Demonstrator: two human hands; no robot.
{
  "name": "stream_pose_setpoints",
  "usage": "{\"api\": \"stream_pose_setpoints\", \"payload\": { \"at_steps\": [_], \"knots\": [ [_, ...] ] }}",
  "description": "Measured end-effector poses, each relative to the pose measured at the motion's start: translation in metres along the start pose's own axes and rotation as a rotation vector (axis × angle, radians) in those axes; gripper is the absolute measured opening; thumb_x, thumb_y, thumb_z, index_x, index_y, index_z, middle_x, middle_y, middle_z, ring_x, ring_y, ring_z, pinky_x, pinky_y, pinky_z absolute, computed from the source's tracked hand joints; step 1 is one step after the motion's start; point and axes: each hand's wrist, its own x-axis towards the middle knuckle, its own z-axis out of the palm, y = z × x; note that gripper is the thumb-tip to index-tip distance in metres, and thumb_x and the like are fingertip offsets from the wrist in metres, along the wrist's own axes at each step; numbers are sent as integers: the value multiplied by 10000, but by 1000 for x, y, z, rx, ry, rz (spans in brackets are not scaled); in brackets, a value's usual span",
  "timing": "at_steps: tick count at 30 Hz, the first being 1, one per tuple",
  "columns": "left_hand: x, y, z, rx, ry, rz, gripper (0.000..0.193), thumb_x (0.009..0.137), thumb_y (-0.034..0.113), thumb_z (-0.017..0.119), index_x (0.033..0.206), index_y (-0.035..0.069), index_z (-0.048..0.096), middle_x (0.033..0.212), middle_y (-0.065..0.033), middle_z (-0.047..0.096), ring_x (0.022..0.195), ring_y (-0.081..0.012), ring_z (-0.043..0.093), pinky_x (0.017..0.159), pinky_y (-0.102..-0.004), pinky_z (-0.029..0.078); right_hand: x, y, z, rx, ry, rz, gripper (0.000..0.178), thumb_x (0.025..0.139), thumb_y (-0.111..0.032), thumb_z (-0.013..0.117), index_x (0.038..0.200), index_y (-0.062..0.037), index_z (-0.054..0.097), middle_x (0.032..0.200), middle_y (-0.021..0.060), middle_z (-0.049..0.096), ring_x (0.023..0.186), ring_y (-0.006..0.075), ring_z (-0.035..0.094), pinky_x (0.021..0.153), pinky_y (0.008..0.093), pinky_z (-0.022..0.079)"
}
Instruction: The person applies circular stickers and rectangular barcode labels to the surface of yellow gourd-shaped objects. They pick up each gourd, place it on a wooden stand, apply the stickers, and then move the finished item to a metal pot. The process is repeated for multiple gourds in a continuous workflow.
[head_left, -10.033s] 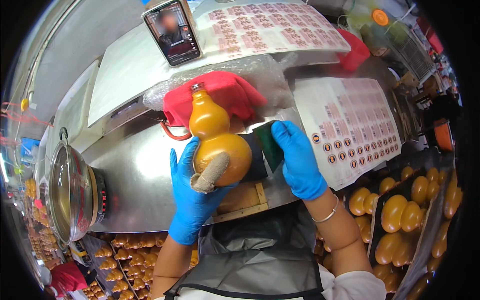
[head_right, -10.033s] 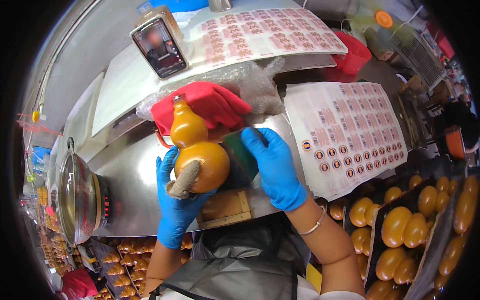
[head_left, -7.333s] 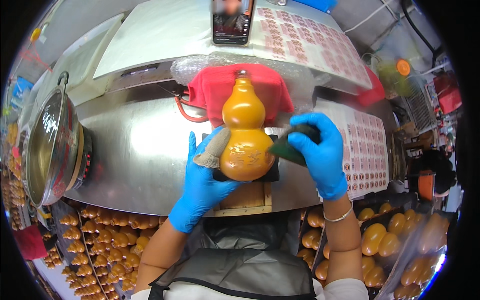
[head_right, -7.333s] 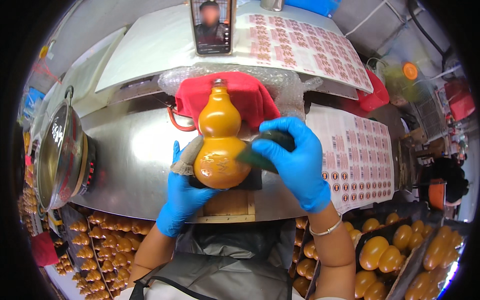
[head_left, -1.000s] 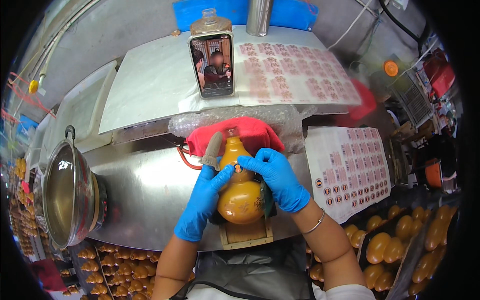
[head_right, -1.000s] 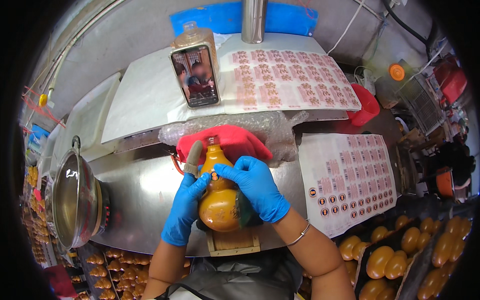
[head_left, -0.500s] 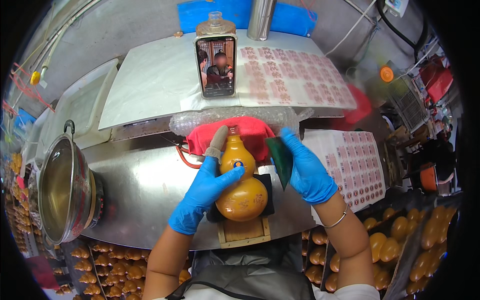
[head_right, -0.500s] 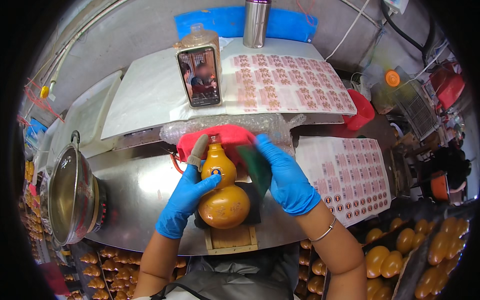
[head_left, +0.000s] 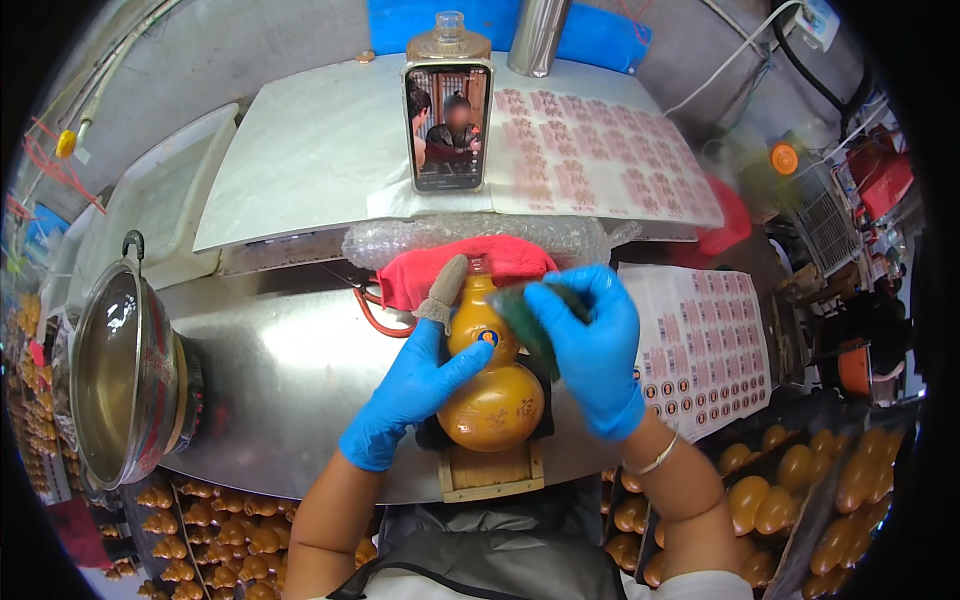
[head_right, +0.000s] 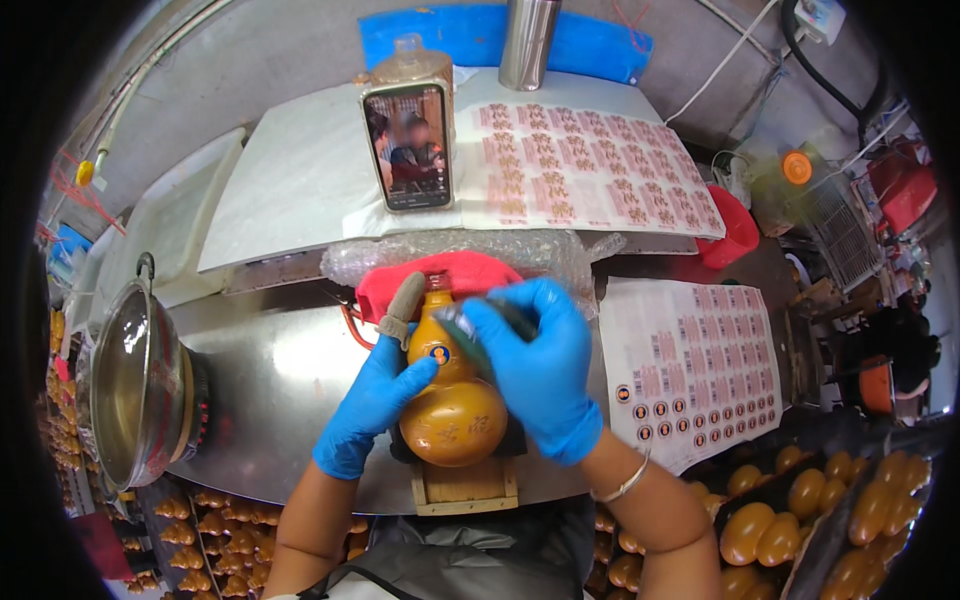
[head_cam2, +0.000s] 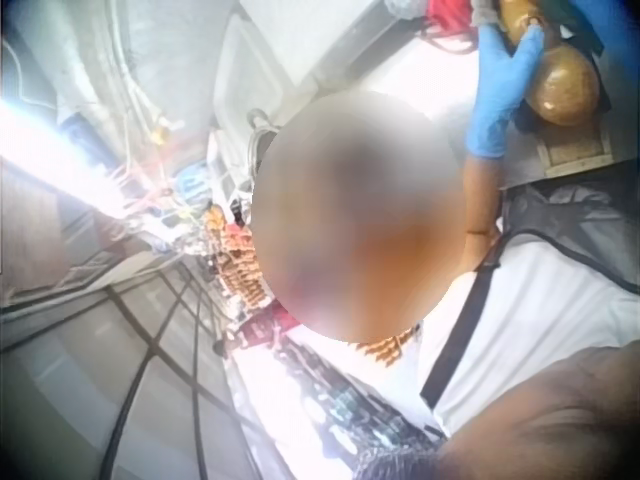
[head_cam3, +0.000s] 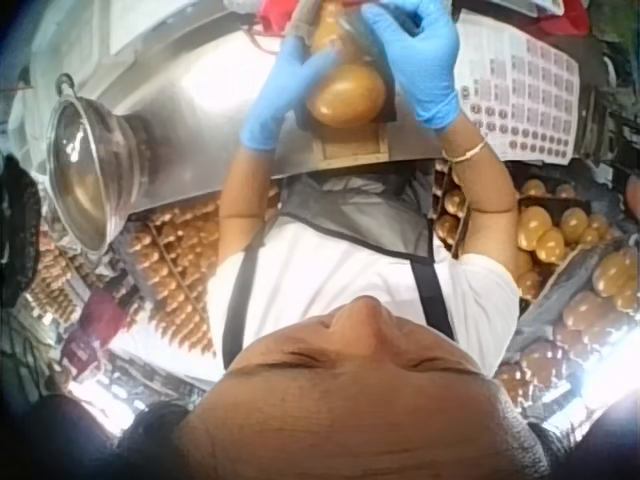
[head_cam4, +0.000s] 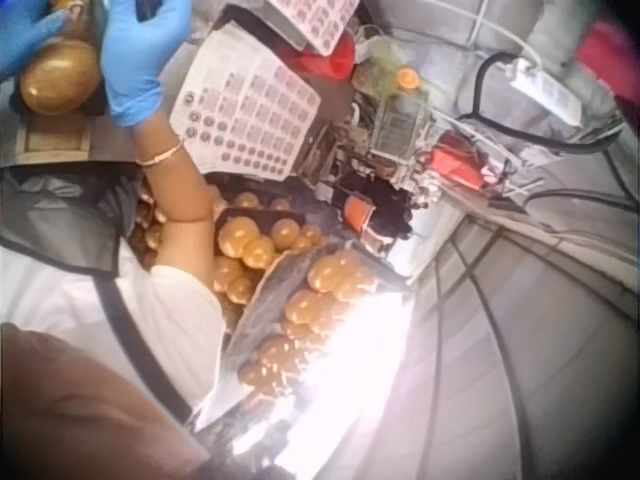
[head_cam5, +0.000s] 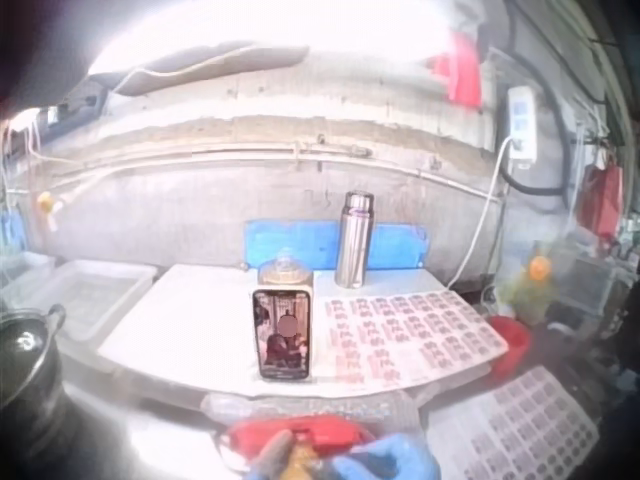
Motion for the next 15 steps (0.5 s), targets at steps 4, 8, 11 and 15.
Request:
{"api": "stream_pose_setpoints", "payload": {
  "at_steps": [4, 8, 11, 15],
  "knots": [
    [4, -2, 1, 62, -19, -3, 673, 921, 173, 488, 1455, 53, 96, 1504, -122, 152, 1382, -230, 134, 1101, -330, 154, -25, 9, -3, 15, 33, 130, 237, 771, -127, 729, 865, -18, 541, 783, 64, 613, 720, 101, 580, 641, 258, 490],
    [9, -8, -1, 70, -51, 29, 622, 947, 206, 432, 1454, 51, 107, 1505, -112, 159, 1381, -219, 142, 1105, -330, 139, -23, 28, -9, -14, 65, 116, 232, 770, -126, 731, 852, -24, 541, 790, 64, 617, 711, 102, 578, 642, 255, 490],
    [6, -22, -8, -327, -28, -61, 622, 951, 229, 431, 1454, 52, 110, 1505, -100, 167, 1374, -211, 163, 1102, -329, 154, -18, 22, -18, -19, 26, -65, 202, 783, -121, 723, 836, -31, 550, 793, 66, 616, 708, 104, 578, 628, 249, 485],
    [3, -16, -2, -273, 28, -107, 620, 948, 226, 450, 1453, 56, 132, 1504, -85, 174, 1365, -201, 184, 1093, -313, 176, 1, 8, -34, -242, -371, -727, 153, 711, -74, 699, 831, -100, 607, 887, 39, 643, 774, 159, 595, 667, 293, 480]
  ]
}}
